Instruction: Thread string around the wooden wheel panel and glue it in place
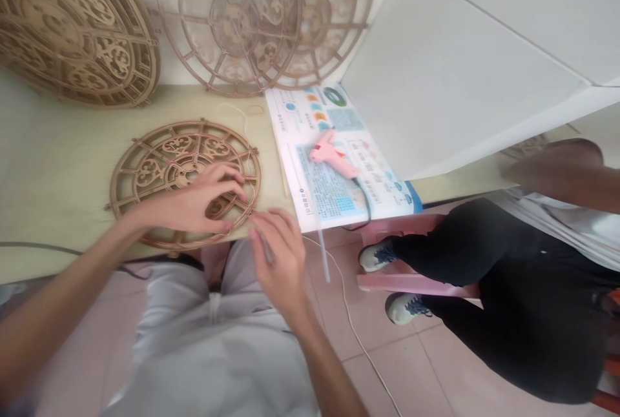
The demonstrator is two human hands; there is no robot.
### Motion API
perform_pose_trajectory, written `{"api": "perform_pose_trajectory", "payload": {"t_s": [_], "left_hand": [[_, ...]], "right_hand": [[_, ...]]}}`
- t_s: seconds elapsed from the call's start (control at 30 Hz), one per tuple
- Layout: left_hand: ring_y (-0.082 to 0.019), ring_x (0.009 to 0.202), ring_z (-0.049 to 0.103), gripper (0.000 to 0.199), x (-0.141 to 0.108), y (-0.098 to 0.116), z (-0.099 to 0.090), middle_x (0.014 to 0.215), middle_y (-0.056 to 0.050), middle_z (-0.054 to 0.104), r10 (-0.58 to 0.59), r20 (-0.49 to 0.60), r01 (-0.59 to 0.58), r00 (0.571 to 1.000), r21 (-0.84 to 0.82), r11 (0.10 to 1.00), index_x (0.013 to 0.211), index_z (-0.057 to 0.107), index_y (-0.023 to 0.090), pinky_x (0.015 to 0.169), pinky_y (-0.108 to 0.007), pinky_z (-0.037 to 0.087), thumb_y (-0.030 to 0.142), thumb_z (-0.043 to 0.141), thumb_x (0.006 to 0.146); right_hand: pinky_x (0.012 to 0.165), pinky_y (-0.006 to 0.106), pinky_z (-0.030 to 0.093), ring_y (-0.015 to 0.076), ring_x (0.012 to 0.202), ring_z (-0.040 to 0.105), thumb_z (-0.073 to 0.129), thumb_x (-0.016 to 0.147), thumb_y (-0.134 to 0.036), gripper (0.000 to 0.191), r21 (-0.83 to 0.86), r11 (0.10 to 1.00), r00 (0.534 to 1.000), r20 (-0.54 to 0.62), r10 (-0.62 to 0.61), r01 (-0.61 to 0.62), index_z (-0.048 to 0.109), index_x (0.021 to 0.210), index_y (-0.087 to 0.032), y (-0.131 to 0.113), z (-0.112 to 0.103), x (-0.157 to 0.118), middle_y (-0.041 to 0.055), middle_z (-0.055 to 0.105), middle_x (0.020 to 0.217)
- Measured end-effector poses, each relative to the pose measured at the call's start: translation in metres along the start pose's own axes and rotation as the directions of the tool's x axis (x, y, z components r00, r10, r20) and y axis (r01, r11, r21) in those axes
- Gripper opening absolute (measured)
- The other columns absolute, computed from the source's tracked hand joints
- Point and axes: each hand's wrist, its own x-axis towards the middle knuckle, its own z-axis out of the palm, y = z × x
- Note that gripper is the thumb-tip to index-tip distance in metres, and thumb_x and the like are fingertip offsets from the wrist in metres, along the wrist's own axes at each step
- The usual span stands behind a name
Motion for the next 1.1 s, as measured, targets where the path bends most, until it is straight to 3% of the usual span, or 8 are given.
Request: {"api": "perform_pose_trajectory", "payload": {"t_s": [0.07,0.2,0.3,0.4,0.6,0.7,0.83,1.1], "left_hand": [[-0.033,0.152,0.019,0.044,-0.002,-0.002,-0.002,0.146,-0.012,0.04,0.027,0.03,-0.027,0.999,-0.001,1.0,0.121,0.06,0.021,0.124,-0.055,0.023,0.029,0.069,0.078],[-0.033,0.159,-0.001,0.055,-0.008,-0.004,-0.01,0.164,-0.009,0.026,0.075,0.089,-0.07,0.993,-0.056,0.996,0.134,0.055,0.024,0.126,-0.055,0.018,0.025,0.067,0.081],[-0.027,0.154,0.025,0.044,-0.018,0.002,-0.008,0.155,-0.008,0.043,0.059,-0.096,-0.071,0.994,-0.122,0.99,0.132,0.056,0.023,0.124,-0.046,0.029,0.028,0.063,0.089],[-0.023,0.133,0.052,0.027,-0.033,0.016,0.009,0.133,-0.005,0.061,-0.068,-0.355,0.037,0.932,-0.093,0.995,0.118,0.062,0.023,0.115,-0.041,0.04,0.033,0.062,0.093],[-0.03,0.137,0.046,0.017,-0.062,0.04,0.065,0.122,-0.006,0.065,-0.153,-0.613,0.279,0.775,0.116,0.953,0.096,0.063,0.021,0.113,-0.052,0.035,0.035,0.071,0.09],[-0.03,0.136,0.047,0.013,-0.067,0.039,0.078,0.122,-0.007,0.064,-0.145,-0.654,0.285,0.743,0.113,0.952,0.095,0.066,0.022,0.113,-0.052,0.034,0.033,0.072,0.091],[-0.028,0.133,0.049,0.008,-0.067,0.035,0.078,0.118,-0.006,0.065,-0.127,-0.652,0.248,0.747,0.096,0.964,0.091,0.069,0.024,0.112,-0.051,0.034,0.032,0.071,0.092],[-0.032,0.133,0.049,0.017,-0.068,0.04,0.074,0.121,-0.008,0.065,-0.15,-0.614,0.273,0.775,0.111,0.956,0.086,0.069,0.023,0.111,-0.055,0.034,0.04,0.068,0.092]], "right_hand": [[0.099,0.045,0.053,0.0235,0.112,0.06,0.058,0.097,-0.011,0.02,-0.024,0.997,0.98,0.186,-0.074,0.08,0.07,0.111,-0.018,0.014,-0.005,0.02,0.0093,0.071,0.112],[0.088,0.04,0.051,0.0229,0.101,0.058,0.059,0.1,-0.021,0.017,-0.027,0.97,0.874,0.441,-0.205,0.241,0.075,0.097,-0.017,0.032,-0.012,0.052,0.0113,0.066,0.105],[0.084,0.037,0.048,0.0207,0.095,0.055,0.061,0.099,-0.025,0.017,0.054,0.956,0.791,0.549,-0.271,0.29,0.076,0.096,-0.018,0.038,-0.016,0.068,0.0097,0.063,0.099],[0.083,0.034,0.046,0.0192,0.093,0.052,0.063,0.098,-0.027,0.016,0.155,0.953,0.72,0.626,-0.299,0.261,0.076,0.095,-0.018,0.042,-0.016,0.08,0.0077,0.062,0.094],[0.08,0.031,0.042,0.0183,0.091,0.049,0.07,0.093,-0.031,0.012,0.282,0.944,0.63,0.705,-0.324,0.17,0.077,0.092,-0.02,0.049,-0.008,0.095,0.0051,0.058,0.089],[0.077,0.03,0.041,0.0175,0.088,0.05,0.067,0.096,-0.031,0.016,0.316,0.933,0.548,0.757,-0.357,0.17,0.077,0.093,-0.02,0.052,-0.004,0.103,0.0043,0.059,0.084],[0.072,0.027,0.039,0.0136,0.077,0.051,0.063,0.099,-0.029,0.019,0.414,0.902,0.402,0.81,-0.427,0.123,0.077,0.092,-0.017,0.055,0.002,0.117,0.0023,0.06,0.077],[0.069,0.025,0.036,0.0113,0.071,0.048,0.063,0.099,-0.034,0.024,0.424,0.897,0.399,0.806,-0.437,0.124,0.077,0.089,-0.016,0.054,0.005,0.12,0.0007,0.058,0.072]]}}
